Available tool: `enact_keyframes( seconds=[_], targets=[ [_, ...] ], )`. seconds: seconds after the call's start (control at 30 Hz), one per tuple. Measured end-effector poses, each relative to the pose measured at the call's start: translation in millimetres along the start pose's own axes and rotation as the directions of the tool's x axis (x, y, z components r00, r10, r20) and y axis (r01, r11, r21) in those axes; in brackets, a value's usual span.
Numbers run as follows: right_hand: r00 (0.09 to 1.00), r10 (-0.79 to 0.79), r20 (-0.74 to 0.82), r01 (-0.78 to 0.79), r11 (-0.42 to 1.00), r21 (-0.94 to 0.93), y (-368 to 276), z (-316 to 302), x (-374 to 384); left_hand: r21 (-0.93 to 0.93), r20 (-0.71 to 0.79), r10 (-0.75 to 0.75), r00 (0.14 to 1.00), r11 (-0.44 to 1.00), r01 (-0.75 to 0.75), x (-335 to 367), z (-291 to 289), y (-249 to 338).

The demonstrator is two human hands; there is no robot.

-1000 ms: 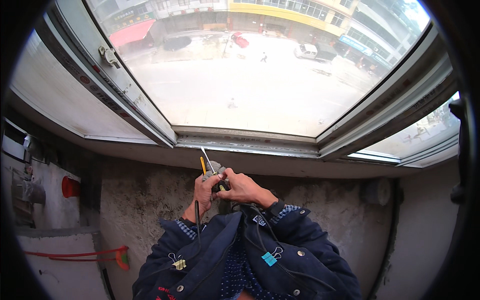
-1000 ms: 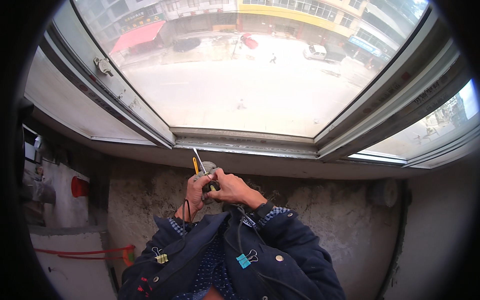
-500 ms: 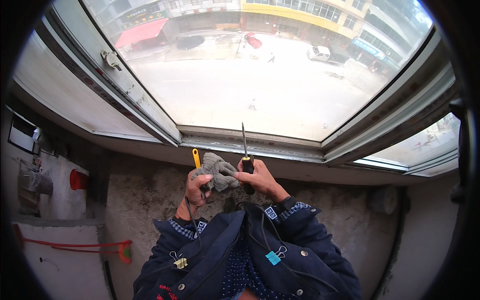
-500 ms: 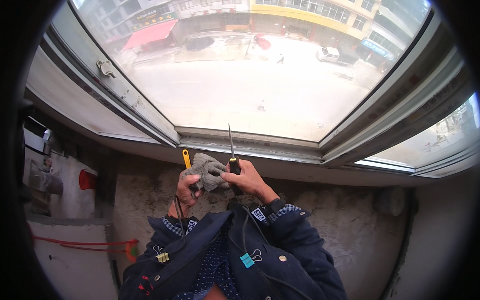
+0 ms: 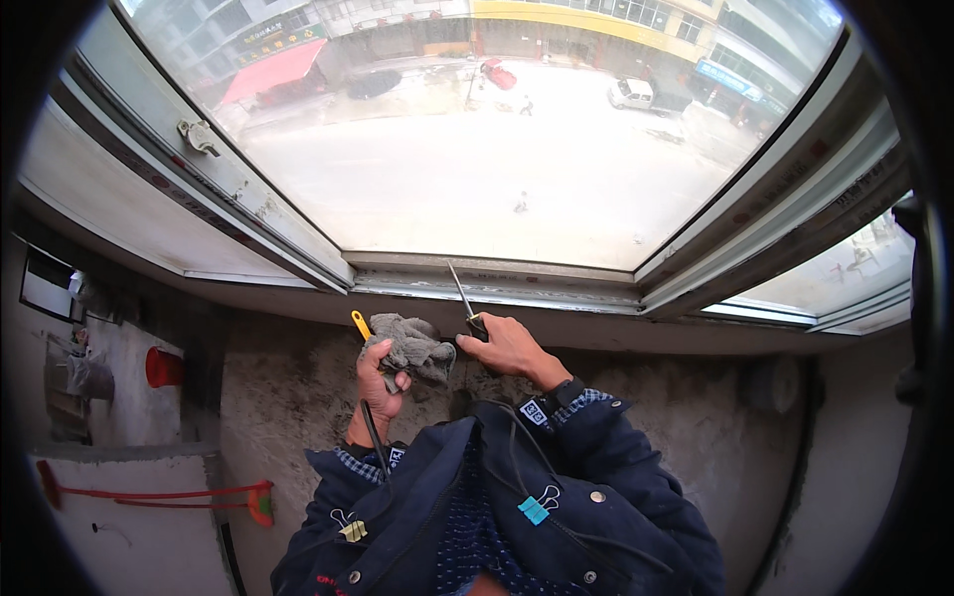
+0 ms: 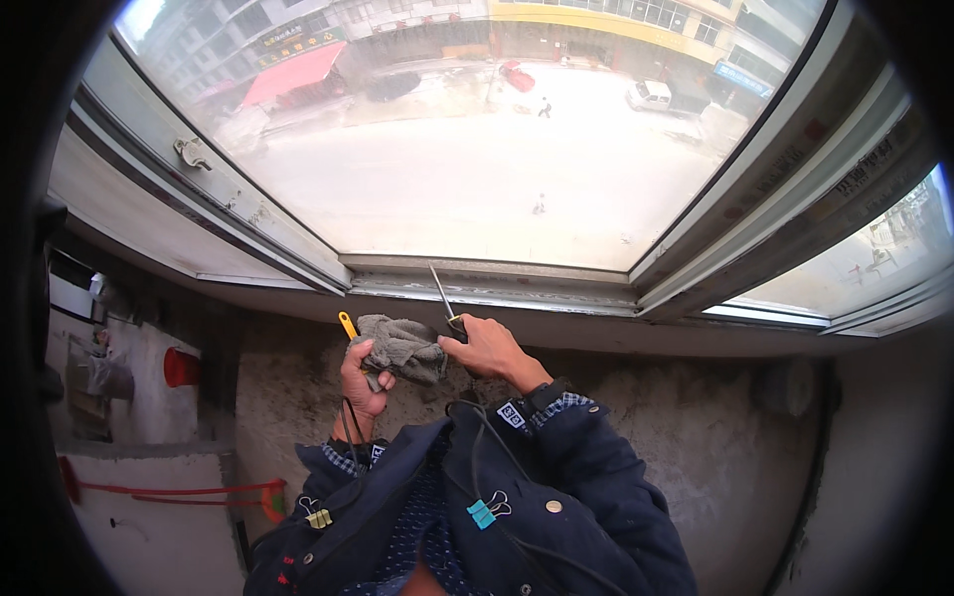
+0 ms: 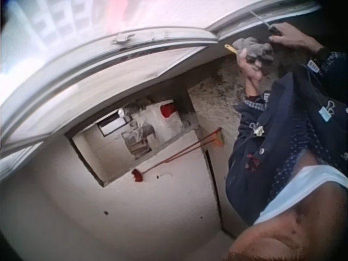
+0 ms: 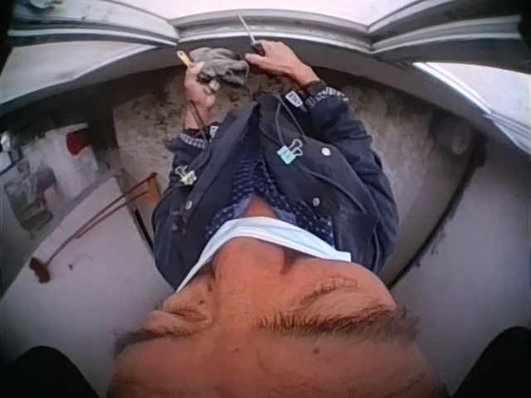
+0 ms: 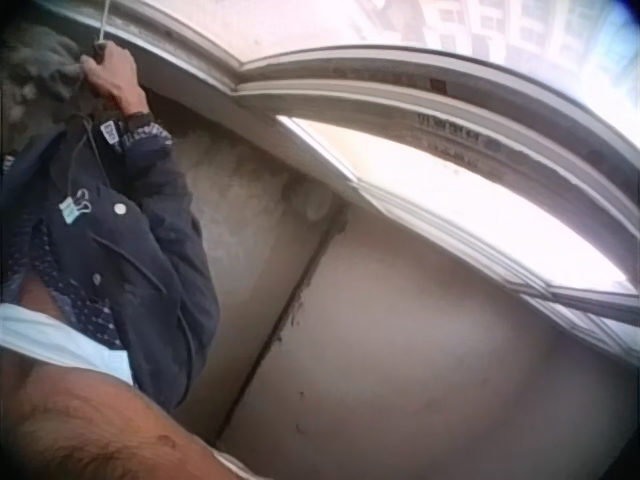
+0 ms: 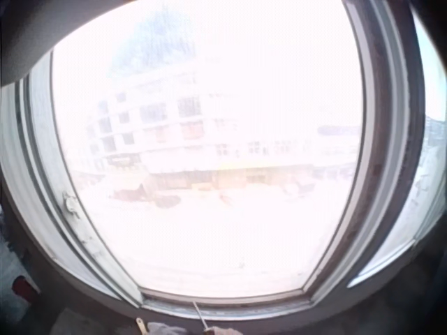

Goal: The person cleans a window and its frame using a cloth and a scraper. They wipe the frame and glass, then scrape along the edges and corners, and finally wipe the glass again.

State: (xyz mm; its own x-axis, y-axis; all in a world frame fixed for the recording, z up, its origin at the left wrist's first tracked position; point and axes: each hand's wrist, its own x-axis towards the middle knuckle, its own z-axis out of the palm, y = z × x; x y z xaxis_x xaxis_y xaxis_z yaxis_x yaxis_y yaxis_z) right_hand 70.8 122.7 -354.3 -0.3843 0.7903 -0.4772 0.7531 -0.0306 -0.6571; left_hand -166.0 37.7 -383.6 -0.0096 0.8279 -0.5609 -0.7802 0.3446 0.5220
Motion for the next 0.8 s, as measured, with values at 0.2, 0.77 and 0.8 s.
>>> enact_keyframes(
  seconds=[0.2,0.77,0.8],
  targets=[
    [0.995,-0.066,0.069,0.063,0.997,0.039,9,-6,2,0.110,-0.087,0.046,0.995,0.993,-0.036,-6,-5,-5],
    [0.994,-0.104,-0.025,0.106,0.990,0.091,-26,24,-24,0.276,0.178,-0.190,0.965,0.951,0.136,25,13,-59],
    [0.995,-0.099,-0.015,0.100,0.992,0.074,-26,24,-23,0.264,0.173,-0.176,0.969,0.956,0.127,24,18,-59]
  ],
)
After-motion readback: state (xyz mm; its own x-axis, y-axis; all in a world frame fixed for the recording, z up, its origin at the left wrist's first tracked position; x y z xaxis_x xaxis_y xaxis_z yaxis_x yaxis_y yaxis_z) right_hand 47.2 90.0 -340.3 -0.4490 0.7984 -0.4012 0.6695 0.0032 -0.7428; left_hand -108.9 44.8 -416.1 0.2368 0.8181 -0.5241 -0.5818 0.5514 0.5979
